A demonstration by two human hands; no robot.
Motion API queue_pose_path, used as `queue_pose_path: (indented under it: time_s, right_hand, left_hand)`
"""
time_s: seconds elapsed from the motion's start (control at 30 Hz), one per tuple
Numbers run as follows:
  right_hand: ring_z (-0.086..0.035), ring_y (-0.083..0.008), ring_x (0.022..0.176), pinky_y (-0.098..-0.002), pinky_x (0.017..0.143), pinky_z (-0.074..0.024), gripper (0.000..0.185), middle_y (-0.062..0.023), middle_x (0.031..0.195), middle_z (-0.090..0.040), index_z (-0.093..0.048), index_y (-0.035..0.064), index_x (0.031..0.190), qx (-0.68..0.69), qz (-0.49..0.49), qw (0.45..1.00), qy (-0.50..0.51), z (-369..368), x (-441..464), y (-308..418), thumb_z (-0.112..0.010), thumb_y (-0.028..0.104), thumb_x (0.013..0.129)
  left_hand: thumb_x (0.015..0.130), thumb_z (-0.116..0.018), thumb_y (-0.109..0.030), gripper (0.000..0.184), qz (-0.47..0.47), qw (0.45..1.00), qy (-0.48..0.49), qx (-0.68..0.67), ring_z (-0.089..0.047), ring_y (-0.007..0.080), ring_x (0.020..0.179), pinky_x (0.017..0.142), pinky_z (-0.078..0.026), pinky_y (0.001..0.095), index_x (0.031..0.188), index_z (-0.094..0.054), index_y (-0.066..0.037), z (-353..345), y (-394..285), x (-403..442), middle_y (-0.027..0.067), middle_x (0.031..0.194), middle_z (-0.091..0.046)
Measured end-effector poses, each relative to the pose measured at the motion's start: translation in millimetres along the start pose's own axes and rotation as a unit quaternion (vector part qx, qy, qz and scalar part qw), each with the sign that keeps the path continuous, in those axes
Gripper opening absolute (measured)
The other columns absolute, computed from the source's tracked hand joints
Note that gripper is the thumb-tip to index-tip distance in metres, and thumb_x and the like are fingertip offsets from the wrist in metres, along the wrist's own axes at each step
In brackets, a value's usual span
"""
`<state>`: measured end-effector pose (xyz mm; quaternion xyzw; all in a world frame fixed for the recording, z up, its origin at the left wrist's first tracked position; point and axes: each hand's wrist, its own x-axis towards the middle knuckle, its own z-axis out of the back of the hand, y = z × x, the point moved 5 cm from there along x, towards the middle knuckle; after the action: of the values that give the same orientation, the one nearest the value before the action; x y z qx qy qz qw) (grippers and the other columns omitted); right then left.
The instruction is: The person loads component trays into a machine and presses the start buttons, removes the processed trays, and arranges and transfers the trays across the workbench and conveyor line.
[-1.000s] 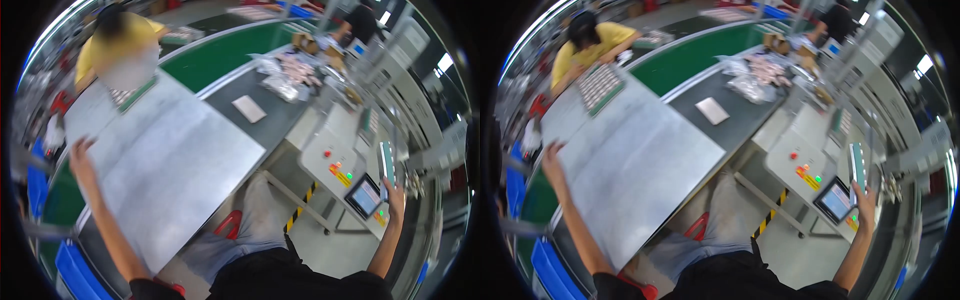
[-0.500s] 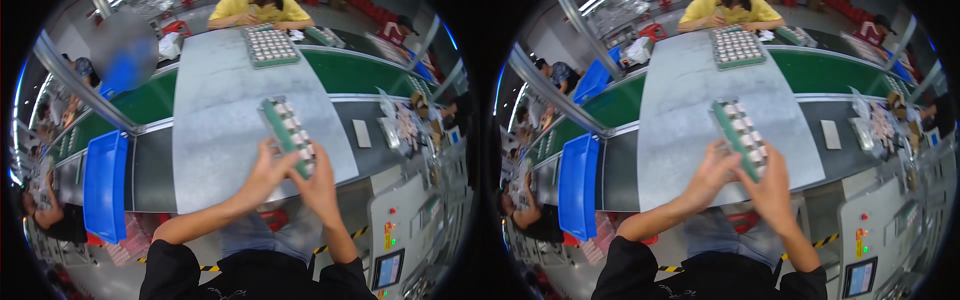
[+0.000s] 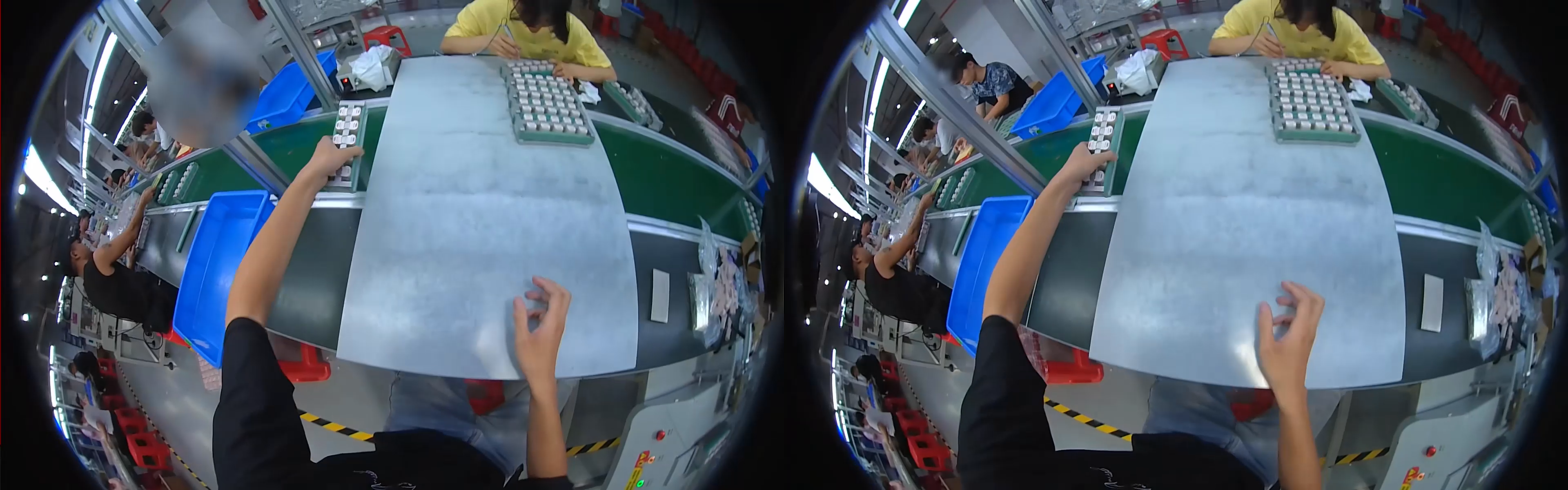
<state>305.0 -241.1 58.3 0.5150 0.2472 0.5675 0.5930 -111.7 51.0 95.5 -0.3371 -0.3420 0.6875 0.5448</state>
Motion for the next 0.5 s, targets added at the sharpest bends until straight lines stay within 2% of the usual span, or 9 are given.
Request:
queue_pose_path:
  time_s: [0.03, 0.13, 0.2, 0.27, 0.33, 0.37, 0.43, 0.47, 0.5]
  right_hand:
    - [-0.059, -0.0224, 0.099, -0.0293, 0.072, -0.0519, 0.045, -0.0162, 0.128, -0.048, -0.054, 0.0016, 0.127, 0.005, 0.001, 1.0, -0.002, 0.6, 0.0, -0.2, -0.07, 0.001, 0.085]
    - [-0.059, -0.0223, 0.098, -0.0288, 0.07, -0.0517, 0.042, -0.0167, 0.128, -0.048, -0.055, 0.0005, 0.125, -0.005, -0.002, 1.0, -0.008, 1.1, 1.7, 5.3, -0.068, 0.0, 0.085]
    - [-0.059, -0.0219, 0.097, -0.0284, 0.07, -0.0512, 0.04, -0.0167, 0.128, -0.048, -0.055, 0.0003, 0.123, 0.011, -0.012, 1.0, -0.006, 0.0, 2.6, 1.5, -0.068, -0.001, 0.085]
    - [-0.06, -0.0216, 0.097, -0.0279, 0.07, -0.0509, 0.041, -0.0164, 0.128, -0.048, -0.055, -0.0001, 0.124, 0.02, -0.017, 1.0, -0.009, -0.4, 2.4, -4.7, -0.067, -0.002, 0.085]
    - [-0.06, -0.0214, 0.097, -0.0275, 0.07, -0.0505, 0.042, -0.0161, 0.128, -0.048, -0.054, -0.0004, 0.125, 0.033, -0.025, 0.999, -0.011, -3.1, 1.3, -8.3, -0.066, -0.003, 0.085]
    - [-0.06, -0.0208, 0.097, -0.0271, 0.071, -0.0502, 0.043, -0.0157, 0.128, -0.048, -0.052, -0.0009, 0.126, 0.05, -0.037, 0.998, -0.024, -3.4, 0.5, -10.0, -0.065, -0.004, 0.085]
    - [-0.06, -0.0203, 0.097, -0.0267, 0.071, -0.05, 0.043, -0.0154, 0.128, -0.047, -0.051, -0.0015, 0.127, 0.065, -0.05, 0.996, -0.038, -2.6, -0.2, -12.7, -0.065, -0.004, 0.086]
    - [-0.06, -0.0198, 0.097, -0.0267, 0.072, -0.0498, 0.044, -0.0153, 0.127, -0.047, -0.05, -0.0018, 0.128, 0.087, -0.058, 0.993, -0.045, -2.4, -0.4, -14.1, -0.064, -0.004, 0.086]
    - [-0.06, -0.0193, 0.098, -0.0267, 0.073, -0.0497, 0.044, -0.0152, 0.127, -0.047, -0.049, -0.0021, 0.129, 0.109, -0.065, 0.991, -0.053, -1.7, -0.8, -15.4, -0.063, -0.004, 0.087]
  left_hand:
    - [0.067, -0.086, -0.028, 0.035, 0.018, 0.998, -0.025, 0.063, -0.055, 0.015, 0.054, 0.05, -0.045, 0.0327, 0.081, -0.068, -0.001, 6.9, 19.9, 33.8, 0.0088, 0.073, -0.066]
    - [0.064, -0.085, -0.031, 0.033, 0.09, 0.988, -0.041, 0.122, -0.056, 0.017, 0.056, 0.05, -0.041, 0.0367, 0.069, -0.068, -0.004, 11.7, 46.2, 78.7, 0.006, 0.07, -0.065]
    - [0.063, -0.085, -0.031, 0.032, 0.099, 0.985, -0.045, 0.134, -0.055, 0.0173, 0.055, 0.05, -0.04, 0.0362, 0.071, -0.069, -0.004, 10.7, 61.9, 96.1, 0.0063, 0.07, -0.065]
    - [0.063, -0.085, -0.032, 0.035, 0.114, 0.982, -0.046, 0.147, -0.057, 0.0204, 0.054, 0.052, -0.046, 0.0364, 0.074, -0.071, -0.002, 11.3, 74.4, 104.3, 0.0078, 0.071, -0.067]
    - [0.062, -0.086, -0.038, 0.046, 0.106, 0.968, -0.073, 0.214, -0.066, 0.0276, 0.073, 0.066, -0.054, 0.0399, 0.081, -0.074, 0.002, 13.7, 82.1, 108.1, 0.0144, 0.08, -0.07]
    - [0.061, -0.086, -0.045, 0.062, 0.119, 0.94, -0.127, 0.295, -0.064, 0.0363, 0.102, 0.085, -0.055, 0.0433, 0.094, -0.074, 0.006, 16.3, 83.3, 109.3, 0.0225, 0.091, -0.071]
    - [0.062, -0.084, -0.049, 0.074, 0.157, 0.938, -0.121, 0.283, -0.056, 0.041, 0.117, 0.096, -0.05, 0.0445, 0.108, -0.07, 0.008, 24.1, 94.2, 113.8, 0.028, 0.098, -0.07]
    - [0.063, -0.084, -0.051, 0.077, 0.165, 0.933, -0.107, 0.302, -0.056, 0.041, 0.118, 0.103, -0.044, 0.0458, 0.115, -0.068, 0.005, 28.0, 95.8, 115.8, 0.0271, 0.11, -0.069]
    - [0.063, -0.084, -0.051, 0.077, 0.163, 0.933, -0.106, 0.303, -0.056, 0.041, 0.118, 0.103, -0.044, 0.0458, 0.115, -0.068, 0.005, 32.9, 92.5, 113.8, 0.0271, 0.11, -0.069]
